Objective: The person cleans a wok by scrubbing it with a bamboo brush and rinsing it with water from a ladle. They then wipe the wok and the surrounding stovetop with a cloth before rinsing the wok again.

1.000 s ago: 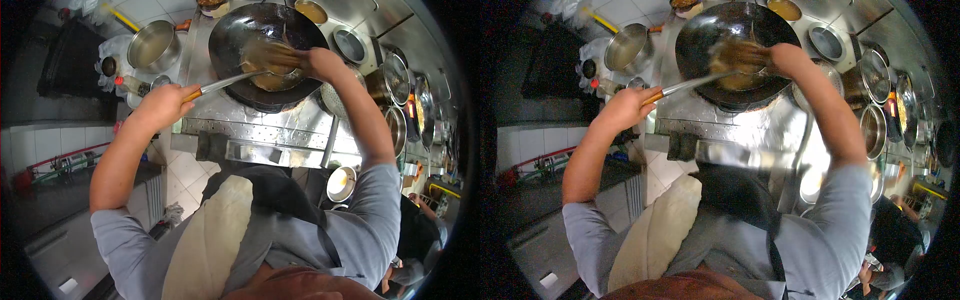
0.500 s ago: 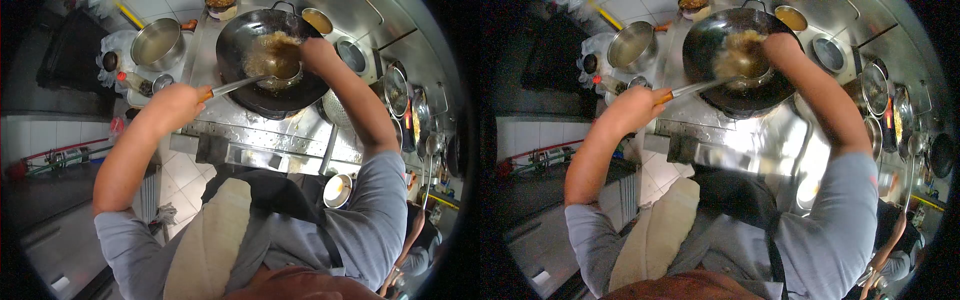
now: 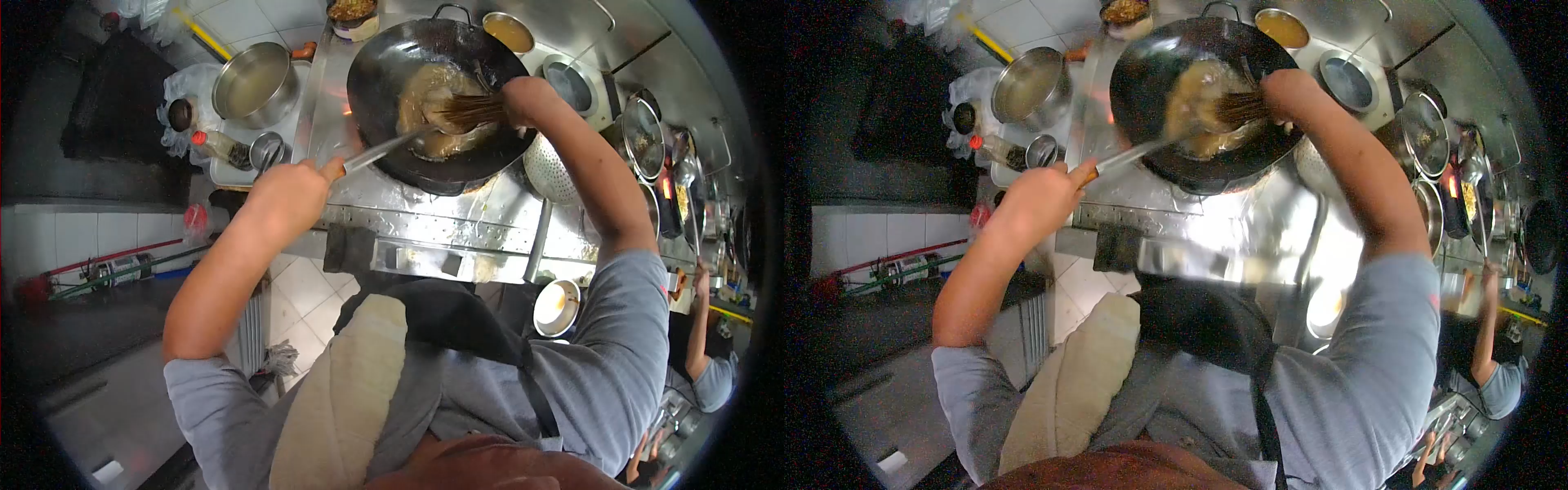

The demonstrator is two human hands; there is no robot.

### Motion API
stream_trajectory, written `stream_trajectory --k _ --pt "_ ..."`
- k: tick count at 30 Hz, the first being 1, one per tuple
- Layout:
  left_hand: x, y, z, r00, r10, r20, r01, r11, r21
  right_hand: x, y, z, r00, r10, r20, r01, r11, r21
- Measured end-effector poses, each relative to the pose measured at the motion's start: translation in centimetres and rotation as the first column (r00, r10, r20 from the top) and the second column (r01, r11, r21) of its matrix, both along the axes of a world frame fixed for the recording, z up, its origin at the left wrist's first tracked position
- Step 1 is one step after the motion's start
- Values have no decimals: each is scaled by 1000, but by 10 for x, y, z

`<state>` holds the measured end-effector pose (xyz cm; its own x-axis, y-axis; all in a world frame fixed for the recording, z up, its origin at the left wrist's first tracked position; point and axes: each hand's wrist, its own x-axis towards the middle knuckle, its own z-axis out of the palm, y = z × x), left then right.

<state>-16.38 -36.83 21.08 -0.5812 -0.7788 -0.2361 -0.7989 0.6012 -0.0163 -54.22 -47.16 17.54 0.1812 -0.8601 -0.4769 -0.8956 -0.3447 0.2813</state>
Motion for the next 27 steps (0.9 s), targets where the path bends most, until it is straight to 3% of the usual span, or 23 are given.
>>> stream_trajectory --k 1,3,4,8,10,11,13,14,18,19,21,25,26,27 --pt "-1 1 -2 1000 6 -12 -6 1000 23 3 1 3 1000 3 -5 -3 1000 -7" --pt "-3 3 -1 1000 6 -19 -5 999 51 6 5 -5 994 47 102 -19 967 -256" --pt "-5 3 3 1000 14 -2 -14 997 73 7 5 -19 990 137 41 -124 964 -236" --pt "0 4 5 998 28 -48 -23 995 100 -8 7 -27 993 92 69 -86 993 -85" --pt "0 4 3 996 47 -82 -38 993 113 -3 4 9 994 -65 89 77 989 -129" --pt "-1 4 1 992 59 -111 -43 990 136 -2 4 0 994 -67 92 78 989 -129" --pt "-3 4 2 991 58 -118 -40 988 152 -4 -1 -38 990 53 133 -11 954 -299" --pt "-4 6 2 990 66 -128 -43 984 170 -9 -5 -62 980 140 141 -111 974 -200" --pt "-5 9 6 988 105 -116 -83 981 177 -12 -14 -17 994 95 51 -92 994 -50" --pt "-6 10 5 992 92 -90 -77 984 158 -8 -12 -20 994 95 54 -93 994 -50" --pt "-10 9 8 995 78 -66 -69 988 135 1 -3 -34 986 160 37 -148 962 -231" --pt "-11 13 12 991 80 109 -90 992 88 -15 0 -17 985 172 27 -171 985 -22" --pt "-9 12 11 984 46 169 -52 998 34 -23 -15 -25 968 -193 163 178 979 105" --pt "-10 13 12 984 45 170 -51 998 33 -21 -13 -23 967 -194 163 179 979 103"
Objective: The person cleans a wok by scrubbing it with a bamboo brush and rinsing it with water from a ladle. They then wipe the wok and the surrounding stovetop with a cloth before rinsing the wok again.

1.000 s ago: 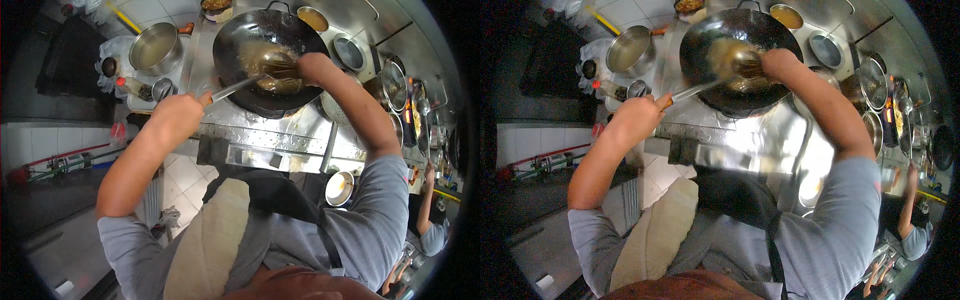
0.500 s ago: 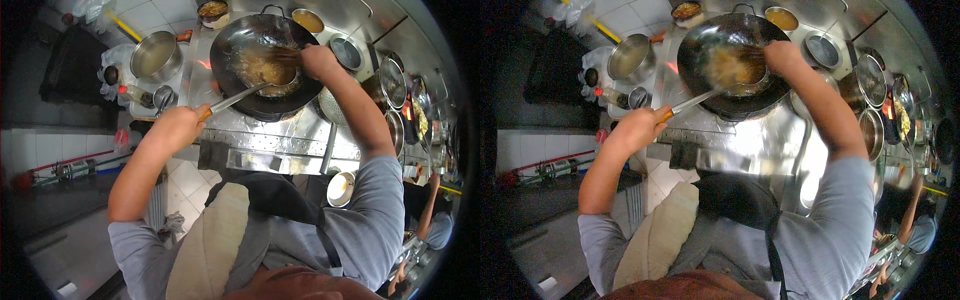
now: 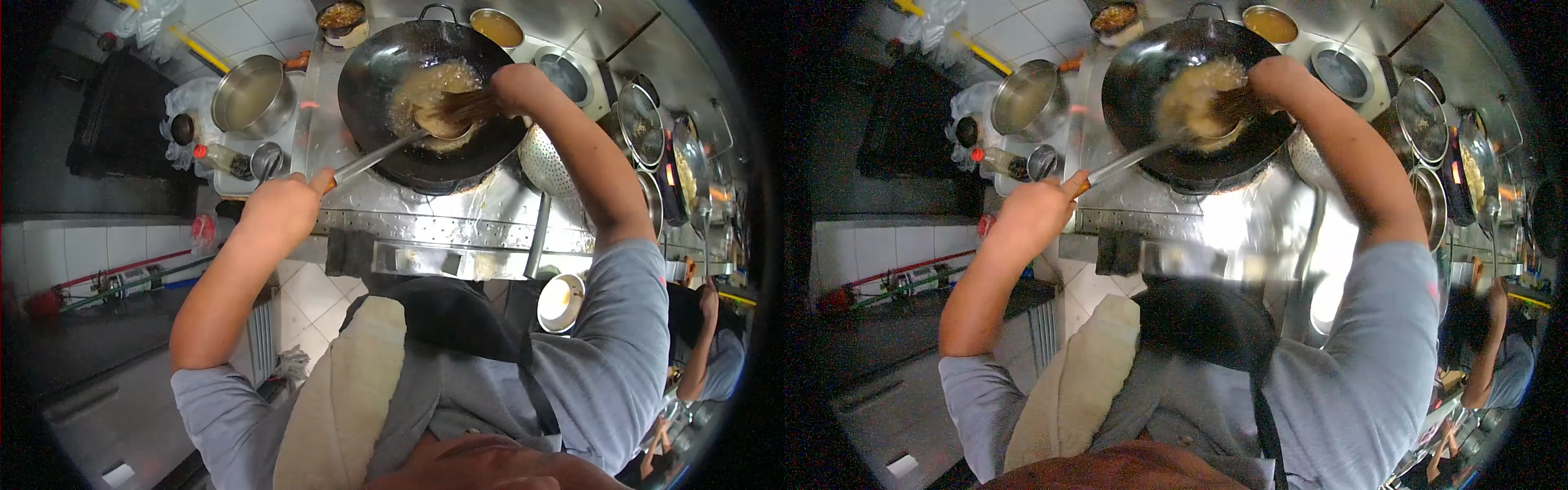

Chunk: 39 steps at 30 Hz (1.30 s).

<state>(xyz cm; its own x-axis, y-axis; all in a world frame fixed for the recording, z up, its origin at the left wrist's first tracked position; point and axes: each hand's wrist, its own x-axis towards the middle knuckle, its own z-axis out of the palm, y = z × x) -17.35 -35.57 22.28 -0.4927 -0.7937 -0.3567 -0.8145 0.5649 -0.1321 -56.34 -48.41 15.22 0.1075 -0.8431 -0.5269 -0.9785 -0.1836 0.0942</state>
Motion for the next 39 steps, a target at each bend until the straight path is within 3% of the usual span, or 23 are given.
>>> stream_trajectory --k 2,3,6,9,12,16,18,20,21,24,25,26,27,28,29,30,32,34,36,37,38,39 --pt "-4 0 3 998 -54 12 54 998 -43 5 11 1 977 203 -63 -211 903 -373" --pt "-7 0 7 998 -61 10 61 997 -41 12 18 3 960 258 -108 -279 919 -279" --pt "-10 -2 18 994 -48 95 52 998 -41 -3 28 -2 962 266 -59 -273 941 -200" --pt "-6 -4 15 989 -126 80 131 989 -65 -12 16 10 986 150 -74 -166 942 -291" --pt "-12 -3 13 986 -142 92 151 984 -95 -2 26 -23 981 194 12 -175 906 -385" --pt "-10 -5 17 981 -144 127 164 974 -160 -14 23 2 986 147 -76 -160 965 -209" --pt "-10 -5 17 976 -173 136 193 968 -159 -7 32 0 980 160 -115 -187 941 -281" --pt "-14 -12 5 973 -173 153 210 939 -272 1 41 -31 983 175 -61 -185 924 -334" --pt "-17 -17 1 968 -197 154 240 901 -361 -10 37 -59 973 229 36 -214 946 -244" --pt "-22 -32 -6 974 -213 80 225 841 -493 -25 29 -31 997 75 -19 -78 974 -215" --pt "-16 -35 -16 974 -212 82 224 840 -494 -29 31 -23 997 67 -27 -72 950 -303" --pt "-6 -43 -32 999 -43 5 42 932 -361 -32 27 -25 998 61 -28 -66 949 -307" --pt "3 -52 -46 990 130 -47 -137 969 -207 -37 22 -30 990 -120 71 139 866 -480" --pt "17 -59 -55 992 115 -46 -122 971 -205 -41 22 -35 940 -277 200 341 718 -607" --pt "35 -63 -63 956 260 -135 -254 965 59 -45 31 -13 926 -257 278 377 701 -606" --pt "47 -62 -73 892 418 -171 -348 878 328 -48 42 11 904 -236 357 415 686 -597" --pt "64 -32 -109 629 726 -277 -423 619 662 -65 57 19 895 -32 445 382 569 -728" --pt "45 5 -109 501 837 -219 -450 468 760 -66 75 25 841 -4 542 455 547 -703" --pt "44 32 -146 372 886 -276 -374 415 829 -91 80 -20 892 127 434 198 753 -627" --pt "38 44 -152 373 885 -279 -374 418 828 -76 95 -1 924 13 383 149 908 -391" --pt "31 55 -156 318 907 -278 -329 380 864 -78 99 -7 923 15 384 150 906 -397" --pt "23 62 -160 258 926 -278 -278 346 896 -85 99 -19 923 -86 375 246 882 -402"
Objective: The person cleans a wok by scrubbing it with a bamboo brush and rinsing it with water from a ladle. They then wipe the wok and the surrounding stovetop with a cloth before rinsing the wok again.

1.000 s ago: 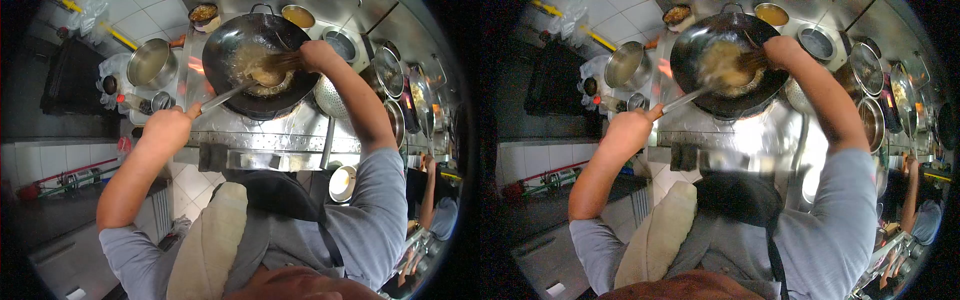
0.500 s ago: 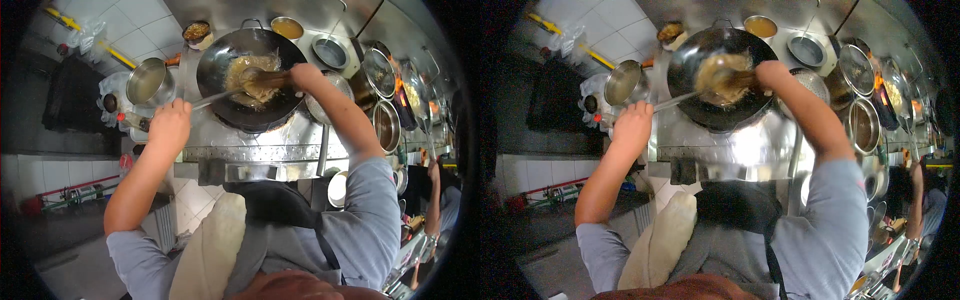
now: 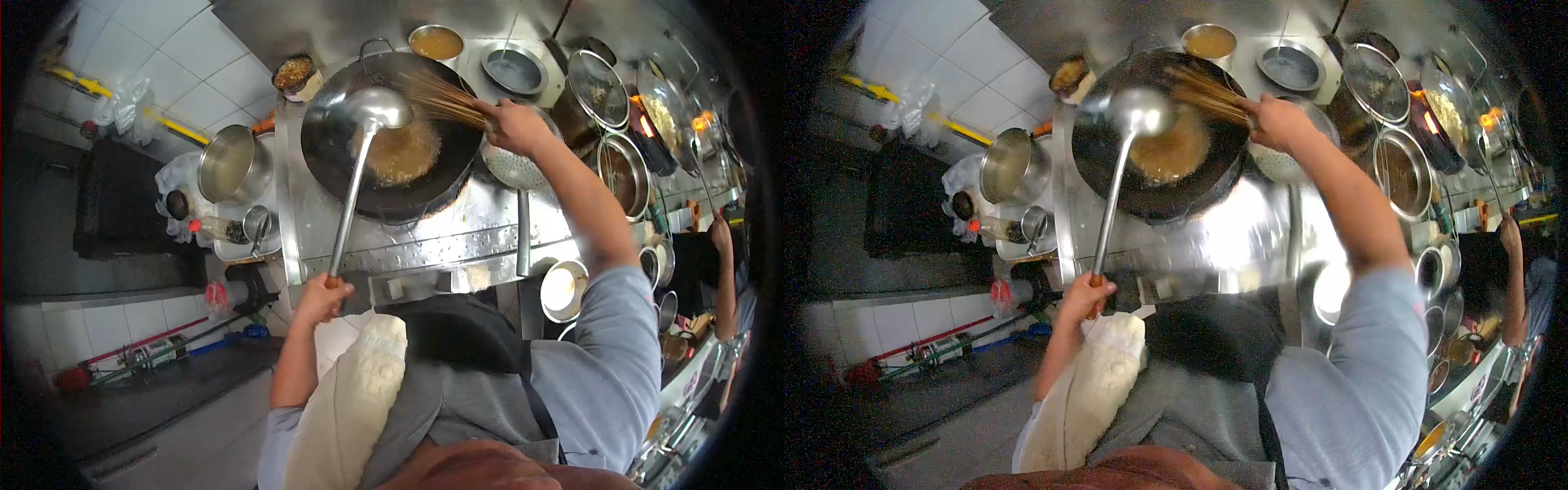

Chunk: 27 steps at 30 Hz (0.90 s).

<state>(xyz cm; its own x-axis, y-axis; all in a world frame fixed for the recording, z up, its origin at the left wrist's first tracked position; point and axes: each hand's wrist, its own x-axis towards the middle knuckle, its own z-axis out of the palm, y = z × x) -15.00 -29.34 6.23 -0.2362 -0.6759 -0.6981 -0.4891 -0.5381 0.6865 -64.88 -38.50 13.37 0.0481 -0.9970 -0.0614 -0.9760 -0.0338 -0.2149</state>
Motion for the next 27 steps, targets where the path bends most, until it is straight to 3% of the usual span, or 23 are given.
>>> stream_trajectory --k 2,3,5,6,7,9,10,12,13,14,15,16,17,19,20,21,22,23,25,27 --pt "-10 16 -9 993 79 -91 -82 996 -27 9 1 7 979 -193 63 198 977 -79" --pt "-10 22 -13 974 143 -176 -151 988 -32 20 5 18 980 -185 71 190 978 -80" --pt "-11 27 -18 969 150 -199 -159 987 -30 37 10 34 877 -166 451 344 872 -348" --pt "-13 27 -16 964 161 -210 -174 984 -47 47 8 26 878 -60 475 336 784 -522" --pt "-15 27 -14 960 170 -224 -190 979 -71 61 9 18 838 -15 545 365 758 -541" --pt "-21 27 -3 958 181 -221 -212 969 -128 79 18 -2 870 64 489 107 944 -313" --pt "-22 27 2 956 192 -221 -232 957 -174 82 21 -1 906 -20 423 86 987 -138" --pt "-12 29 2 939 230 -254 -274 949 -155 95 28 30 919 -182 350 105 968 227" --pt "-7 29 1 919 268 -289 -312 943 -119 96 22 18 920 -170 353 95 971 220" --pt "-4 28 0 915 279 -292 -325 938 -122 94 14 -4 860 -101 500 143 989 -46" --pt "-1 30 -1 934 313 -173 -347 911 -224 94 9 -17 787 6 617 219 932 -289" --pt "4 32 -2 934 353 -50 -349 880 -322 101 4 0 765 69 640 258 878 -403" --pt "11 33 -3 931 363 -45 -358 878 -318 110 4 23 755 78 651 295 847 -443" --pt "29 29 3 892 382 241 -171 780 -601 113 -6 44 826 146 544 237 786 -571" --pt "39 28 14 856 337 391 27 728 -685 109 -12 52 826 146 545 237 787 -570" --pt "55 26 13 858 335 390 27 727 -686 100 -18 57 902 202 381 30 852 -522" --pt "72 25 7 833 305 462 137 694 -706 91 -22 62 938 276 210 -166 889 -427" --pt "87 26 1 800 277 532 247 657 -713 83 -24 67 941 269 208 -161 891 -424" --pt "100 24 -4 825 260 502 241 641 -729 71 -28 71 983 -6 -184 -48 957 -288" --pt "106 22 -3 887 173 428 131 795 -592 73 -18 58 989 -133 -66 106 942 -318"
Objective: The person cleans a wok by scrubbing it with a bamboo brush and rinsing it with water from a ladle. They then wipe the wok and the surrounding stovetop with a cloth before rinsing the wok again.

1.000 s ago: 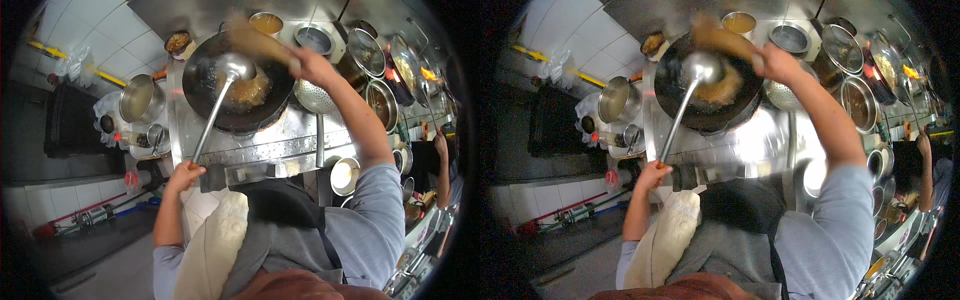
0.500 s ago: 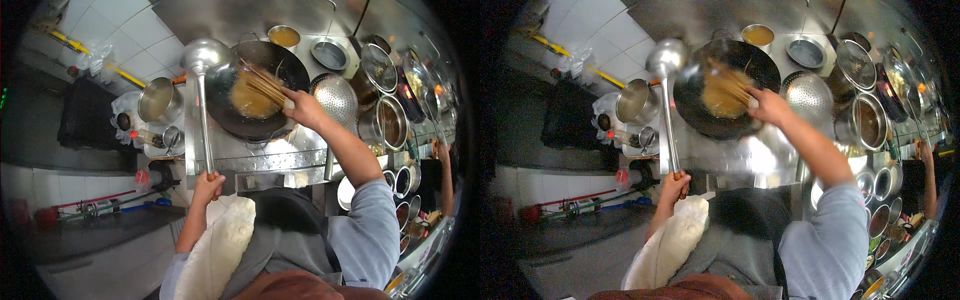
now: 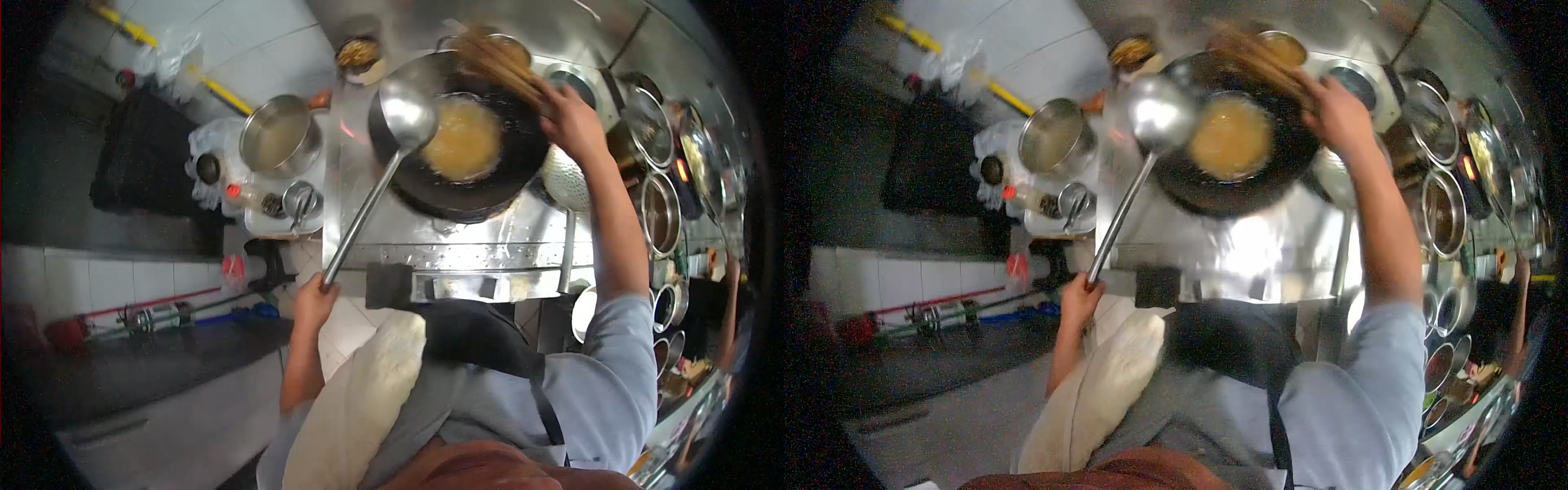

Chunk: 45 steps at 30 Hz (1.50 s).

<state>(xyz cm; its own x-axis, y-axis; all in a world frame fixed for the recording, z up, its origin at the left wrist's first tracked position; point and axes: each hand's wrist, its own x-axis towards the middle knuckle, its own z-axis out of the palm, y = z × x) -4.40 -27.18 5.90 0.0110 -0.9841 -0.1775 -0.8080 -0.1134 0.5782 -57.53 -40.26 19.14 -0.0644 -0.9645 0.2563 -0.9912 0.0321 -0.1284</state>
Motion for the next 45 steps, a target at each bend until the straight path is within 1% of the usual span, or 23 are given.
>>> stream_trajectory --k 2,5,8,10,11,12,13,17,19,22,28,32,34,35,36,37,38,40,41,42,43,44,45 --pt "0 -13 3 992 64 -112 -51 993 110 1 6 -34 968 34 248 -1 991 -132" --pt "22 -51 -5 946 230 -228 -187 963 192 39 38 -52 664 -118 738 58 993 106" --pt "65 -116 -35 952 223 -211 -243 967 -77 78 66 -66 331 -286 899 -4 953 304" --pt "73 -161 -18 967 204 -151 -225 965 -134 99 69 -50 575 -360 735 -27 889 457" --pt "85 -188 -27 912 233 -337 -254 967 -18 100 73 -52 740 -215 637 -27 937 347" --pt "106 -216 -54 938 183 -293 -213 974 -73 99 72 -54 872 -65 486 -65 967 246" --pt "117 -234 -66 912 210 -352 -242 969 -50 103 69 -44 930 -93 354 -44 932 360" --pt "128 -261 -78 871 215 -443 -208 976 65 109 23 -33 998 52 -37 -7 664 747" --pt "134 -270 -88 841 253 -479 -224 967 117 79 -21 -85 941 107 -322 186 633 752" --pt "126 -276 -92 885 293 -362 -266 956 124 78 -93 -129 943 -278 -182 332 782 528" --pt "126 -293 -141 965 230 123 -229 973 -19 139 -75 -155 974 -196 112 118 866 485" --pt "112 -287 -128 964 254 82 -255 967 9 116 -22 -85 985 20 -173 131 572 810" --pt "114 -280 -133 963 262 66 -263 965 3 91 -34 -74 963 -7 -271 225 579 784" --pt "113 -280 -135 964 264 43 -264 965 -10 93 -32 -63 962 -100 -255 241 754 612" --pt "121 -280 -142 974 191 120 -177 977 -116 49 -55 -128 959 -29 -282 170 856 488" --pt "122 -280 -152 977 96 191 -55 976 -210 71 -70 -115 933 -216 -287 339 792 508" --pt "111 -272 -140 954 88 287 -12 967 -256 92 -71 -125 888 -197 -416 344 885 314" --pt "139 -298 -183 969 127 211 -89 979 -182 128 -71 -111 947 -155 -282 260 884 388" --pt "94 -264 -112 962 265 -68 -267 963 -27 139 -67 -112 970 -128 -205 206 883 422" --pt "92 -265 -115 935 341 -98 -341 940 24 144 -67 -141 975 -221 -27 218 921 324" --pt "94 -263 -116 897 425 -118 -418 905 79 148 -52 -118 989 -141 47 97 850 518" --pt "100 -258 -116 901 417 -121 -410 909 77 148 -37 -104 988 -150 45 106 850 515" --pt "104 -251 -116 940 341 3 -340 939 -53 144 -21 -94 996 -85 15 58 786 616"
